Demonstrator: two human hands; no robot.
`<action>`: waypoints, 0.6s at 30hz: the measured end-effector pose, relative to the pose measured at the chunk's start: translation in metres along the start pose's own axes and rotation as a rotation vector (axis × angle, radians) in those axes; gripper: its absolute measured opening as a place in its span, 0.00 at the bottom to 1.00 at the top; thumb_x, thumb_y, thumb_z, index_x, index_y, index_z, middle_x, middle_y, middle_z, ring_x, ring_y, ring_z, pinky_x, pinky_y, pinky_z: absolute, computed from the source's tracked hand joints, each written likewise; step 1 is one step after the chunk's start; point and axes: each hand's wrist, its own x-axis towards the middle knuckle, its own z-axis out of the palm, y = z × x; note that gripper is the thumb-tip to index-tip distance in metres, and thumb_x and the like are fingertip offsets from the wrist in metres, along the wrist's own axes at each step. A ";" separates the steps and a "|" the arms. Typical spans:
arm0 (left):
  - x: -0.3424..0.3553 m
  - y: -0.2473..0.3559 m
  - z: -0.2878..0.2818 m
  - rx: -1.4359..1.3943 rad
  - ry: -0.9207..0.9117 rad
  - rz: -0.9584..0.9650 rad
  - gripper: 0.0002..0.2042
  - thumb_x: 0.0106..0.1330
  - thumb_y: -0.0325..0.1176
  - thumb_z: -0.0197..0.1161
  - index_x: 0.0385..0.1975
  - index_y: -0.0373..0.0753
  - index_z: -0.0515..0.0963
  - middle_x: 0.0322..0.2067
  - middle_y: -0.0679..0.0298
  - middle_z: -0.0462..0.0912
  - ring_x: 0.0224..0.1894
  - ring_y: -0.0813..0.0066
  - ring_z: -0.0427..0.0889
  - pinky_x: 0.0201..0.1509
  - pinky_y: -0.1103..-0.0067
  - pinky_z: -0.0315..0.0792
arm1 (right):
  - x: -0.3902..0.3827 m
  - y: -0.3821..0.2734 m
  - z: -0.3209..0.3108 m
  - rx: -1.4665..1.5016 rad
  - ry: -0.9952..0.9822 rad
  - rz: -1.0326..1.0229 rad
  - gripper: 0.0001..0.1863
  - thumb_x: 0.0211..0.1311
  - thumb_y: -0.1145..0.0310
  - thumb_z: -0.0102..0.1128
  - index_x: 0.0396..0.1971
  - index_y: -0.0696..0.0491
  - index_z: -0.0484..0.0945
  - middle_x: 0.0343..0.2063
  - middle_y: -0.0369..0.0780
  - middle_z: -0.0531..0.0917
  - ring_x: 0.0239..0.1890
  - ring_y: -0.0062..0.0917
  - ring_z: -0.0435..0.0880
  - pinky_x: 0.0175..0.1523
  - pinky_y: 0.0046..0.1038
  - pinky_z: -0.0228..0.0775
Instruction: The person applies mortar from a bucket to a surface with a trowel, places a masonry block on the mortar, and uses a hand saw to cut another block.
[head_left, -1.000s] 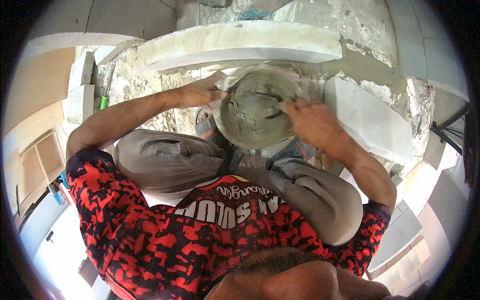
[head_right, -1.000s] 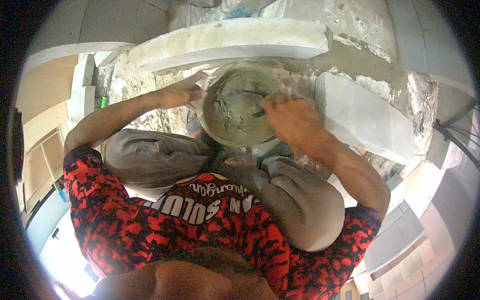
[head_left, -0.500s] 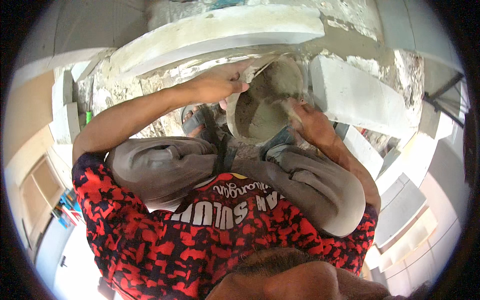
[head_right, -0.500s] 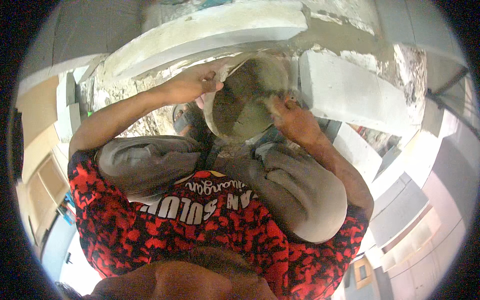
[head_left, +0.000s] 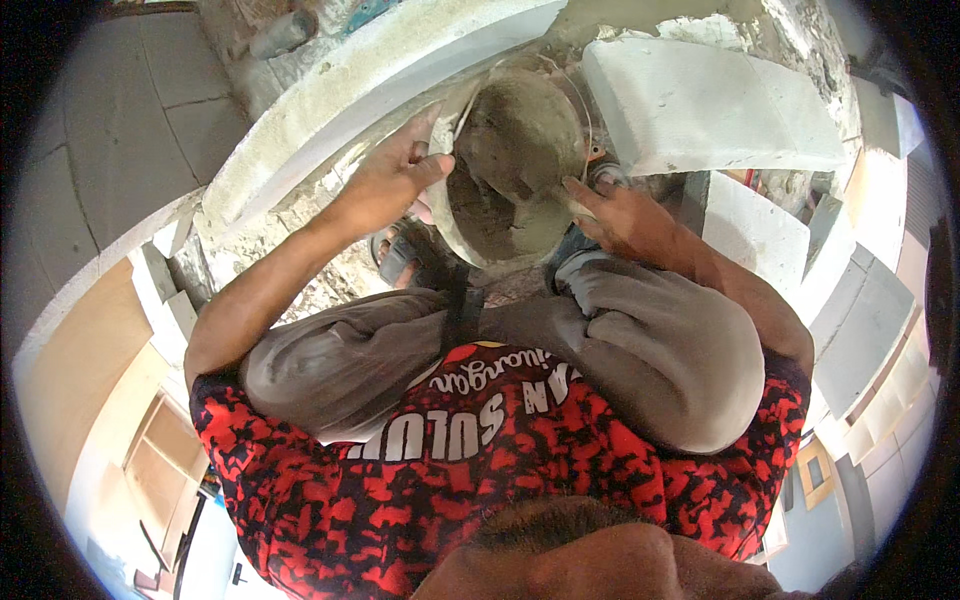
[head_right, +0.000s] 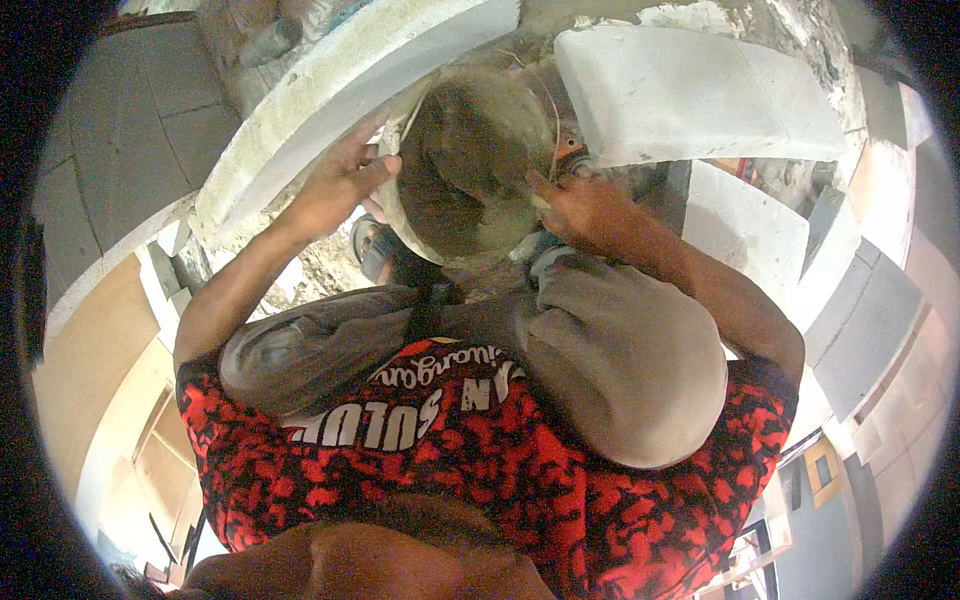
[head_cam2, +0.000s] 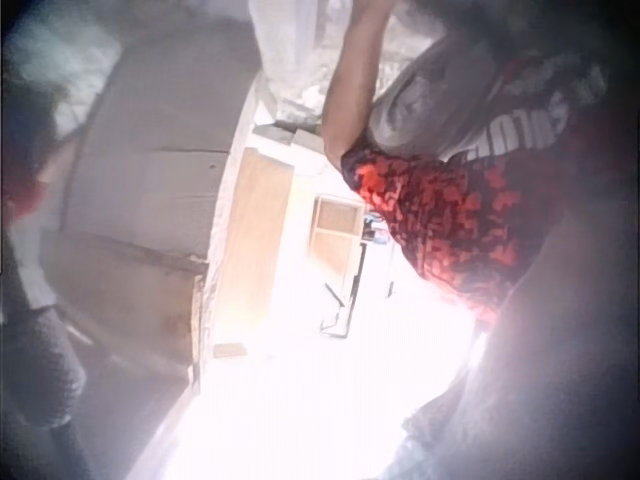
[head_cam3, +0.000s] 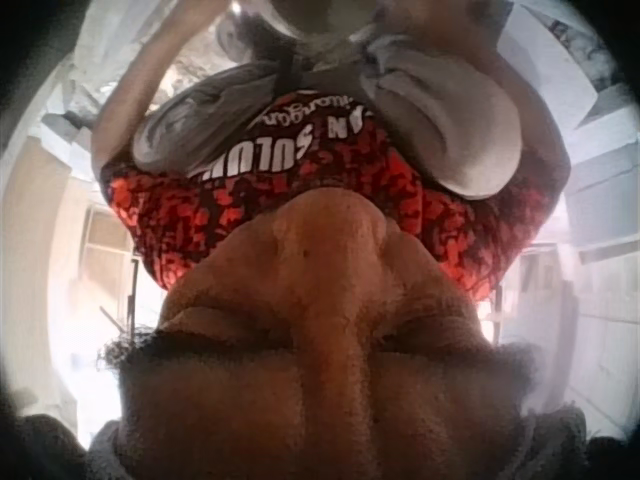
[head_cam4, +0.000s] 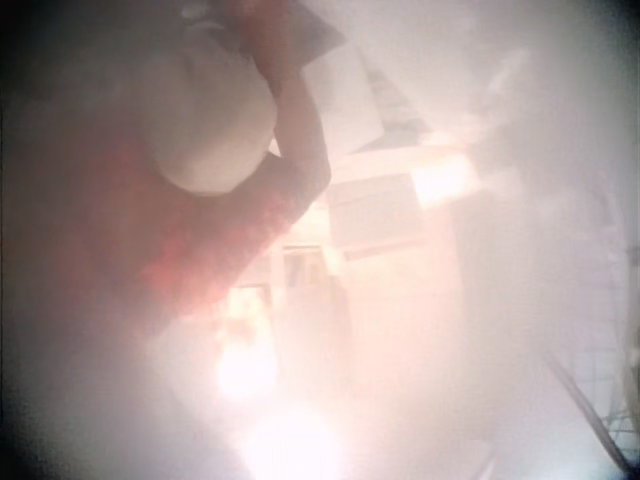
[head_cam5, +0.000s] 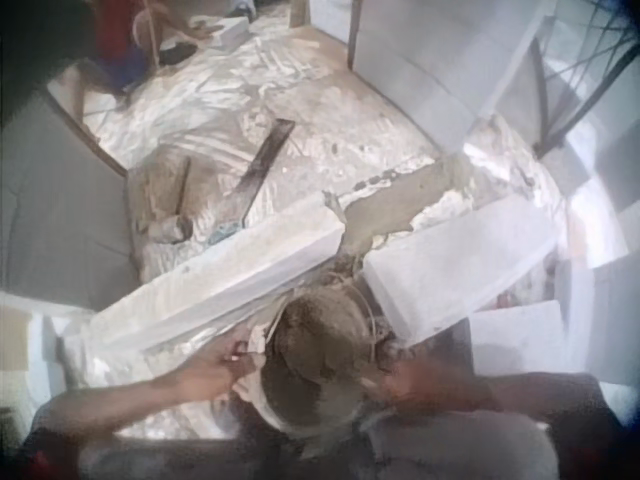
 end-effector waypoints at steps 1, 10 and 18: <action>0.000 0.000 0.002 -0.024 0.008 0.010 0.33 0.69 0.38 0.56 0.69 0.41 0.48 0.45 0.52 0.74 0.40 0.70 0.77 0.31 0.78 0.80 | -0.003 -0.001 0.000 0.032 -0.080 0.012 0.28 0.64 0.60 0.53 0.63 0.47 0.62 0.38 0.55 0.78 0.34 0.48 0.81 0.40 0.42 0.76; -0.002 -0.006 0.004 -0.049 -0.022 0.006 0.32 0.70 0.36 0.54 0.70 0.42 0.46 0.41 0.57 0.72 0.38 0.73 0.75 0.33 0.78 0.80 | -0.005 0.011 0.008 0.454 -0.106 -0.256 0.30 0.63 0.52 0.54 0.60 0.53 0.67 0.49 0.50 0.79 0.47 0.42 0.80 0.56 0.37 0.69; -0.016 -0.014 -0.029 0.035 -0.055 -0.082 0.34 0.69 0.36 0.55 0.70 0.45 0.43 0.49 0.52 0.72 0.42 0.70 0.75 0.34 0.78 0.80 | -0.032 0.031 -0.016 1.039 -0.222 -0.056 0.33 0.57 0.52 0.64 0.57 0.59 0.71 0.32 0.39 0.82 0.35 0.21 0.80 0.43 0.23 0.73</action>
